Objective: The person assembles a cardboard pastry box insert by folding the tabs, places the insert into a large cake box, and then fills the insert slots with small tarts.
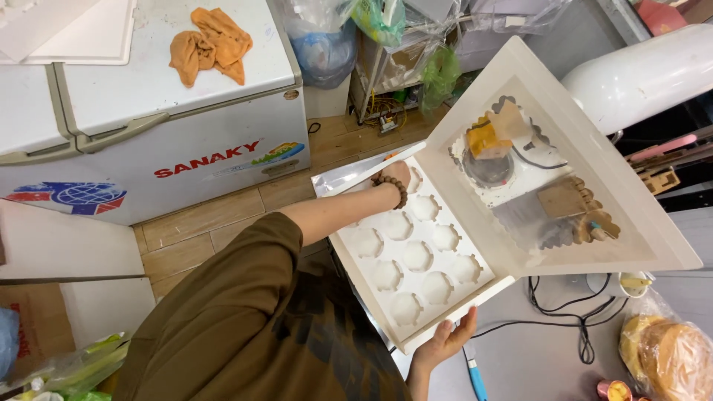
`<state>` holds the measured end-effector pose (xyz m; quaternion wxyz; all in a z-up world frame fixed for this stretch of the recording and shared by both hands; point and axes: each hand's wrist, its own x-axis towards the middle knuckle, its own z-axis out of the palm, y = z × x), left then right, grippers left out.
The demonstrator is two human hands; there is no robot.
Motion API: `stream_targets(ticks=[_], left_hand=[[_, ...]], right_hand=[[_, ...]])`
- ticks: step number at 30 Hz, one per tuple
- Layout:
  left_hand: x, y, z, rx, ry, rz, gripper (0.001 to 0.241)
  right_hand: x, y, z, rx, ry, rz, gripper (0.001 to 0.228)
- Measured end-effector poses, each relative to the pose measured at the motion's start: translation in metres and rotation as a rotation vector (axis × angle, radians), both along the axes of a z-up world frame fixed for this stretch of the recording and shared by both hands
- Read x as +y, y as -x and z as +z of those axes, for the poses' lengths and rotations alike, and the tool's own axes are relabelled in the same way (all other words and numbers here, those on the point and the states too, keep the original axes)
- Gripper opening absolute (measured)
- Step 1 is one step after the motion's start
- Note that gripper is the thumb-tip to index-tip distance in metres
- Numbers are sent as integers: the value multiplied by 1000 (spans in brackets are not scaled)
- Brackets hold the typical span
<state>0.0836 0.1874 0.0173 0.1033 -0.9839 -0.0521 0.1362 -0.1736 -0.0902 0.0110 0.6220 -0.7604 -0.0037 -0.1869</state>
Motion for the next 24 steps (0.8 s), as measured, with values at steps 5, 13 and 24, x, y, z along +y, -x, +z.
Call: stream_targets(ticks=[5, 13, 24], left_hand=[[3, 14, 14, 80, 74, 170, 76], [12, -15, -66, -156, 9, 143, 71], [14, -15, -72, -164, -198, -9, 70]], right_hand=[[0, 1, -7, -11, 11, -13, 71], [0, -1, -10, -4, 14, -15, 74], [-11, 1, -14, -33, -19, 44, 70]])
